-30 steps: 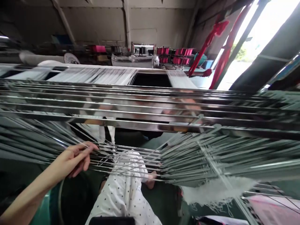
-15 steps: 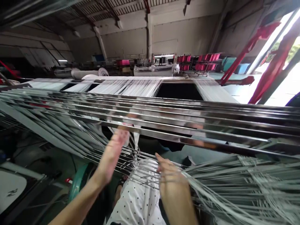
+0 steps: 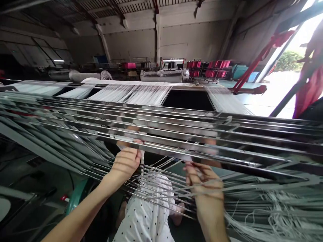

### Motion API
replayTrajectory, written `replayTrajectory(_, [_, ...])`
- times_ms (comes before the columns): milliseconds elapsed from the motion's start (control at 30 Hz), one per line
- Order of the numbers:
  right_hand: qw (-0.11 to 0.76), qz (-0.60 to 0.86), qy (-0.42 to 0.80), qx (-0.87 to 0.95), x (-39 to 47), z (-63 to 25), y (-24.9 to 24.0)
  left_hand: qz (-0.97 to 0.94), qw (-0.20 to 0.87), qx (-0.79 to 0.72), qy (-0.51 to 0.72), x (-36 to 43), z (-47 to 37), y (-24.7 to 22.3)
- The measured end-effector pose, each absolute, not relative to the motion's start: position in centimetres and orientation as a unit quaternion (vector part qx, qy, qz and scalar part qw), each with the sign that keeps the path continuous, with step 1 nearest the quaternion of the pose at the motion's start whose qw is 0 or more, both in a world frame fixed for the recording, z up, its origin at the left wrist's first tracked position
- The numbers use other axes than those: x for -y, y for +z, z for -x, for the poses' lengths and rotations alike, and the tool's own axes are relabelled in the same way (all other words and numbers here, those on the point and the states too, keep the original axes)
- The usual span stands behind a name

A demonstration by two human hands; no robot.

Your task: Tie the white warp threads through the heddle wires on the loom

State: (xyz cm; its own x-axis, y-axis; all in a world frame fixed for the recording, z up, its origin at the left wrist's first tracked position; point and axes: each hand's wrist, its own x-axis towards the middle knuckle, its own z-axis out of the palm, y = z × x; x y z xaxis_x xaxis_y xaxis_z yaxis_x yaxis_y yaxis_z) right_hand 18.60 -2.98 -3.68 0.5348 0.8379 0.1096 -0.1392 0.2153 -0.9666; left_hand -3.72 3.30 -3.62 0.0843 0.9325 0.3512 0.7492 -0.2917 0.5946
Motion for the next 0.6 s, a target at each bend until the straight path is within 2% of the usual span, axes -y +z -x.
replayTrajectory(167, [0.717,0.476,0.415,0.295,1.2,-15.0,-2.6,-0.773,0.234,-0.473,0.351,-1.2,2.1,-0.4])
replayTrajectory(333, [0.707,0.464,0.441,0.300,0.2,-14.3,-2.4,-0.865,0.297,-0.306,0.265,2.0,1.0,1.6])
replayTrajectory(467, [0.709,0.477,0.446,0.267,2.3,-15.5,-2.2,-0.794,0.336,-0.425,0.275,0.0,2.6,0.4])
replayTrajectory(600, [0.781,0.441,0.363,0.252,4.5,-16.6,-1.6,-0.732,0.348,-0.486,0.327,-3.3,2.6,-0.7])
